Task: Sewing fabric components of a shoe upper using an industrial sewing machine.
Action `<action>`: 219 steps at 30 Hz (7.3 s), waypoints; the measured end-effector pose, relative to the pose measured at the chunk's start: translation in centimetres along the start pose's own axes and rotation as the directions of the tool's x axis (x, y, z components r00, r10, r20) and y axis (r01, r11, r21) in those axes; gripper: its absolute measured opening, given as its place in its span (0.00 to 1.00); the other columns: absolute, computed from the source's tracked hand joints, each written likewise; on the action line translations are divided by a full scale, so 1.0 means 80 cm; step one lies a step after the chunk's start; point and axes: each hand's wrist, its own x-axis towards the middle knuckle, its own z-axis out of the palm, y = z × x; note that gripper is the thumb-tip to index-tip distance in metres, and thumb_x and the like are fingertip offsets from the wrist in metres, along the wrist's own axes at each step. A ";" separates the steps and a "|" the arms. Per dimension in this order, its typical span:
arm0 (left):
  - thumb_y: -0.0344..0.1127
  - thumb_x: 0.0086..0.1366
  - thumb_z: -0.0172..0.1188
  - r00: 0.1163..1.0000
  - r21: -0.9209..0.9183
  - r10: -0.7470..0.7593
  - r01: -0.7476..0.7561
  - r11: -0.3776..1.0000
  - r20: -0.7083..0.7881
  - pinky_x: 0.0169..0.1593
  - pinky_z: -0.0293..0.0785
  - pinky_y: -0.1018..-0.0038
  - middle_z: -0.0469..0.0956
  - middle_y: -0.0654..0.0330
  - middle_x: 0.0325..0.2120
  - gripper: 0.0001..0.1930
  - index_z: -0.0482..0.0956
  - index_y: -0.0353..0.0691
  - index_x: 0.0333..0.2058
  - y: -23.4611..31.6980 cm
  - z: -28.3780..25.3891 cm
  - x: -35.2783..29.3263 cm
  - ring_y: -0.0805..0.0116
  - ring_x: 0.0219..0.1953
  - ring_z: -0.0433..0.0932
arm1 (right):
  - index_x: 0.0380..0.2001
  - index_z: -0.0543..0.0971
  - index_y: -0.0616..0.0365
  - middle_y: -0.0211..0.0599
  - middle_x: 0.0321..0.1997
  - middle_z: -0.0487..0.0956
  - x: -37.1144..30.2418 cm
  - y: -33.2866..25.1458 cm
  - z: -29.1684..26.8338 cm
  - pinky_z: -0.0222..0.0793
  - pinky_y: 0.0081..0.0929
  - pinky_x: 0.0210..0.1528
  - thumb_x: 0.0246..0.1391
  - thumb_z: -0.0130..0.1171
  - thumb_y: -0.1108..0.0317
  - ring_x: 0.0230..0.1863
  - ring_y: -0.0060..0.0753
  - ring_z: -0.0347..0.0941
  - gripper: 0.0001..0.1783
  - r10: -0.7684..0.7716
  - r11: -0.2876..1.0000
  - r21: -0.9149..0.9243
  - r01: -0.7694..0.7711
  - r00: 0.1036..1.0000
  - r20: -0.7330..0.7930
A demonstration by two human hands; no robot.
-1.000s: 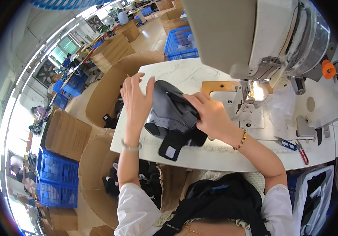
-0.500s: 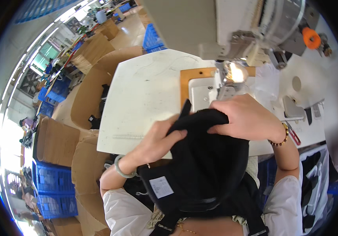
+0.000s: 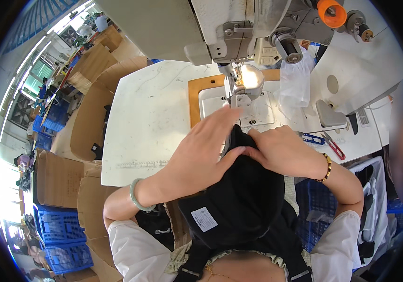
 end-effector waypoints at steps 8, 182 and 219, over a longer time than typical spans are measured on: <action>0.19 0.48 0.52 0.977 0.302 -0.098 0.037 0.952 0.190 0.44 0.62 0.68 0.76 0.54 0.31 0.27 0.66 0.35 0.51 -0.013 0.016 0.014 0.59 0.32 0.74 | 0.29 0.71 0.65 0.48 0.16 0.74 0.009 0.003 -0.007 0.68 0.42 0.25 0.53 0.56 0.57 0.22 0.51 0.74 0.18 0.014 0.999 0.027 -0.017 0.994 0.113; 0.20 0.40 0.55 0.699 0.478 0.501 -0.254 0.841 -0.510 0.38 0.75 0.73 0.78 0.55 0.33 0.19 0.78 0.24 0.35 -0.127 0.067 0.073 0.66 0.30 0.77 | 0.35 0.82 0.45 0.20 0.37 0.76 0.037 0.071 -0.005 0.66 0.17 0.23 0.29 0.59 0.77 0.32 0.28 0.65 0.23 -0.256 0.937 -0.350 0.009 0.699 -0.668; 0.21 0.34 0.55 0.738 0.497 0.473 -0.215 0.841 -0.481 0.37 0.74 0.70 0.71 0.55 0.26 0.22 0.77 0.24 0.35 -0.114 0.072 0.064 0.62 0.28 0.73 | 0.32 0.84 0.45 0.28 0.35 0.77 0.040 0.100 -0.013 0.68 0.24 0.27 0.27 0.55 0.79 0.32 0.34 0.67 0.23 -0.284 0.959 -0.180 0.220 0.702 -0.653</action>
